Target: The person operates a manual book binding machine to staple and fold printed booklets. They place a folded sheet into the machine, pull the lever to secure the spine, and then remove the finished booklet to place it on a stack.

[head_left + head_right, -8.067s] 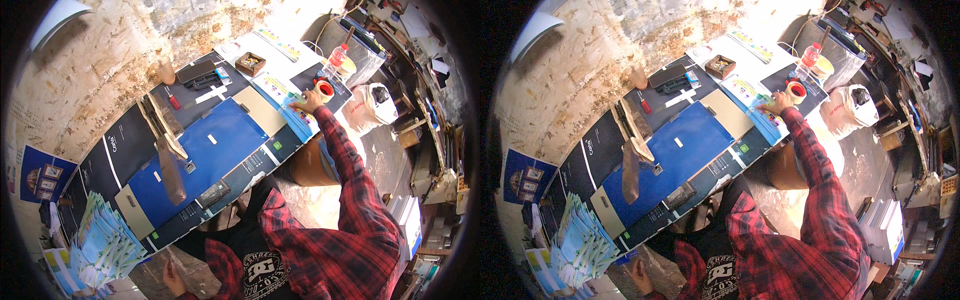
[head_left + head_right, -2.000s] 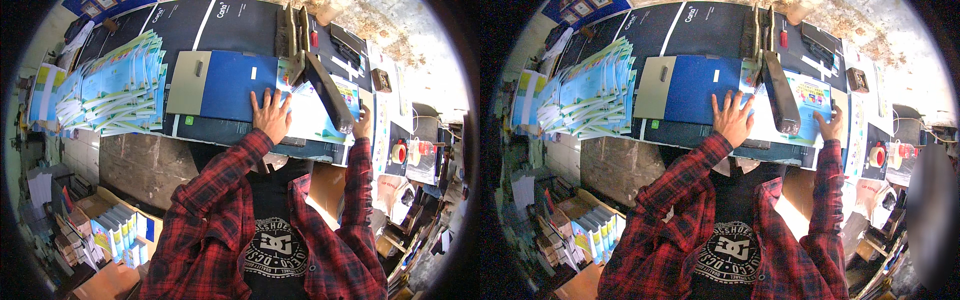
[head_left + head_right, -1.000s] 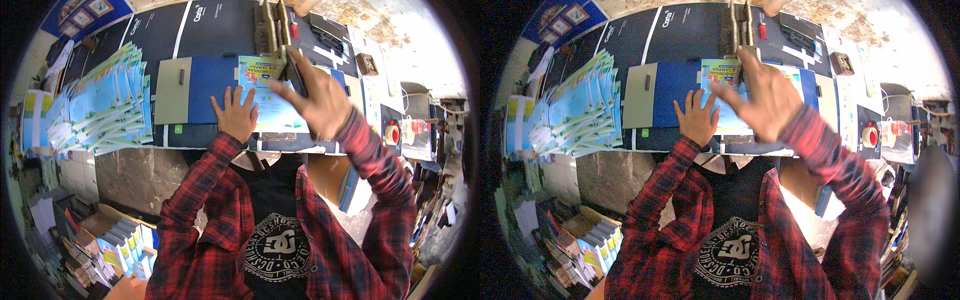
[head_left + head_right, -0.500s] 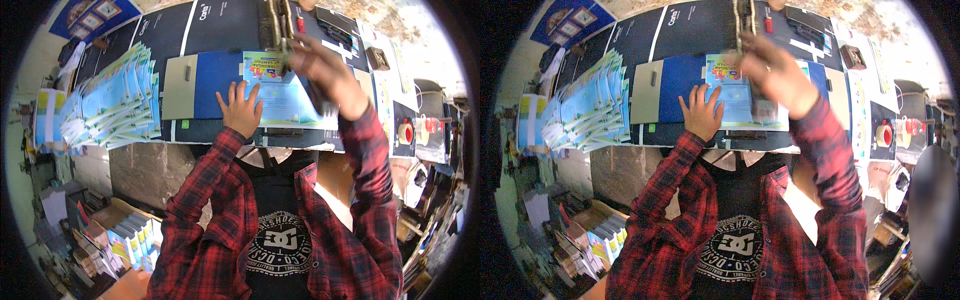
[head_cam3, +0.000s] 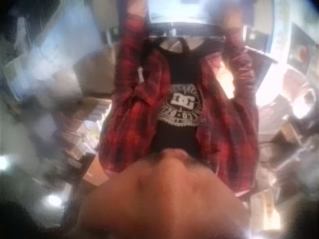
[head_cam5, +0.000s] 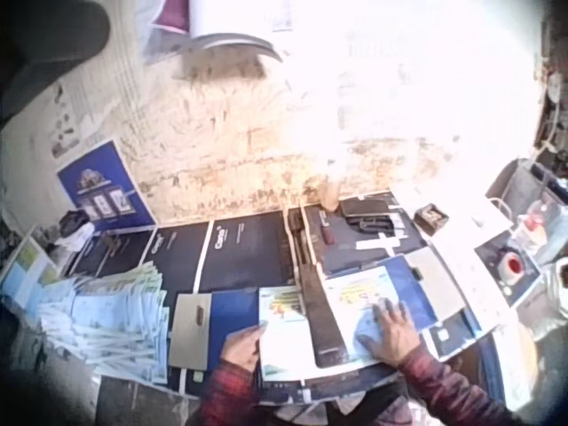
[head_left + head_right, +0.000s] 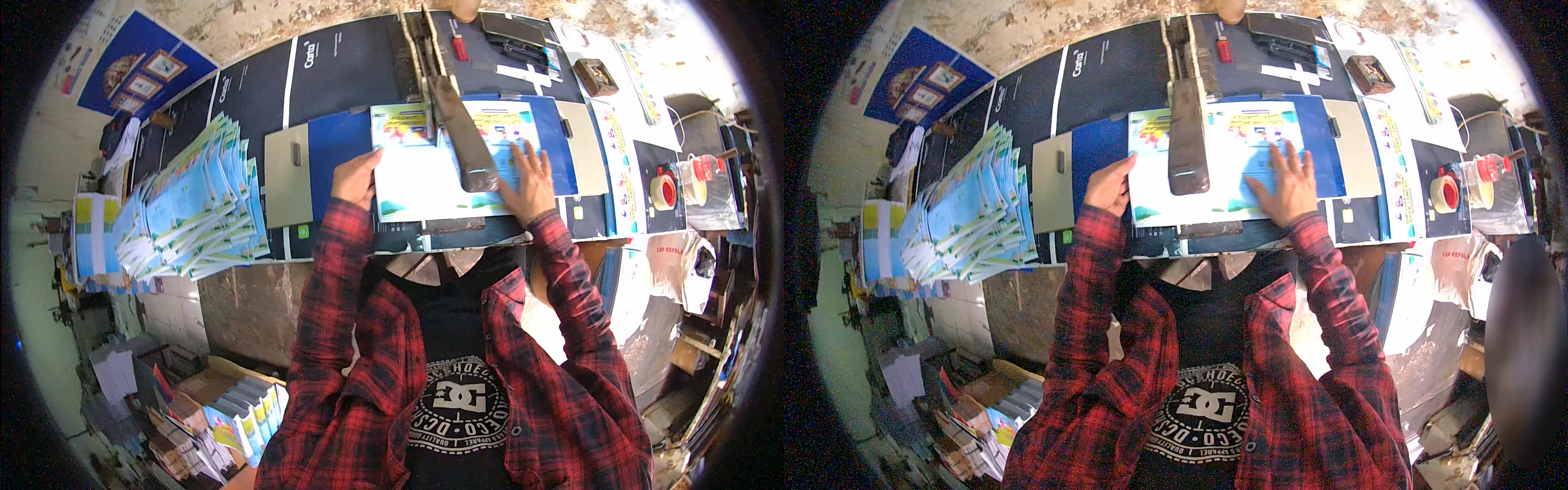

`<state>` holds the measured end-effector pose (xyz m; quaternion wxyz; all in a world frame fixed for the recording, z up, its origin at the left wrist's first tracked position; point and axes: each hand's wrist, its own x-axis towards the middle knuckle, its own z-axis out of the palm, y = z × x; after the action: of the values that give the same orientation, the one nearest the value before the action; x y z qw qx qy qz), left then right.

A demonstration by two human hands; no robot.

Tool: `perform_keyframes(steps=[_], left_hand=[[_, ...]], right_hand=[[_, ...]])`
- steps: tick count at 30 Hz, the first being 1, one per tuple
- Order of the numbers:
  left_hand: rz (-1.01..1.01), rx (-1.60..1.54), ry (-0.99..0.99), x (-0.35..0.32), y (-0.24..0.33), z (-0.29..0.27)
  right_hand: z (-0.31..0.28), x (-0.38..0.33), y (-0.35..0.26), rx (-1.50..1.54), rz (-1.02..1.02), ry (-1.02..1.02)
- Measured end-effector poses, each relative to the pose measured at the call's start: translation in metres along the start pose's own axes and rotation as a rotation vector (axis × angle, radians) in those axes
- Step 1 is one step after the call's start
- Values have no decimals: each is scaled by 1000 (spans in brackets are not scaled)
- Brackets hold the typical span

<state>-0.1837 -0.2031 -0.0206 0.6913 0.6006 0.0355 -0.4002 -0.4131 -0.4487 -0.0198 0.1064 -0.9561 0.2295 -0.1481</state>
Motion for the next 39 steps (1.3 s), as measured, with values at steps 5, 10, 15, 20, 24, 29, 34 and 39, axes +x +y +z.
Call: perform_keyframes(steps=[5,10,15,20,24,29,34,39], left_hand=[[-11,72,38,-4,19,-81],[-64,61,161,-2,34,-113],[-82,58,185,-5,29,-101],[-77,64,162,0,21,-79],[-63,232,237,-7,31,-71],[1043,1414,290,-25,-9,-7],[949,1574,206,-26,-48,19],[962,1535,228,-23,-52,20]], right_hand=[[19,7,-64,39,-24,-122],[41,11,-94,93,-12,-134],[28,13,-83,42,-26,-195],[22,14,-61,23,10,-145],[18,15,-59,19,0,-166],[23,14,-56,-46,3,-209],[8,21,-57,21,6,-269],[-72,85,-56,272,-79,74]])
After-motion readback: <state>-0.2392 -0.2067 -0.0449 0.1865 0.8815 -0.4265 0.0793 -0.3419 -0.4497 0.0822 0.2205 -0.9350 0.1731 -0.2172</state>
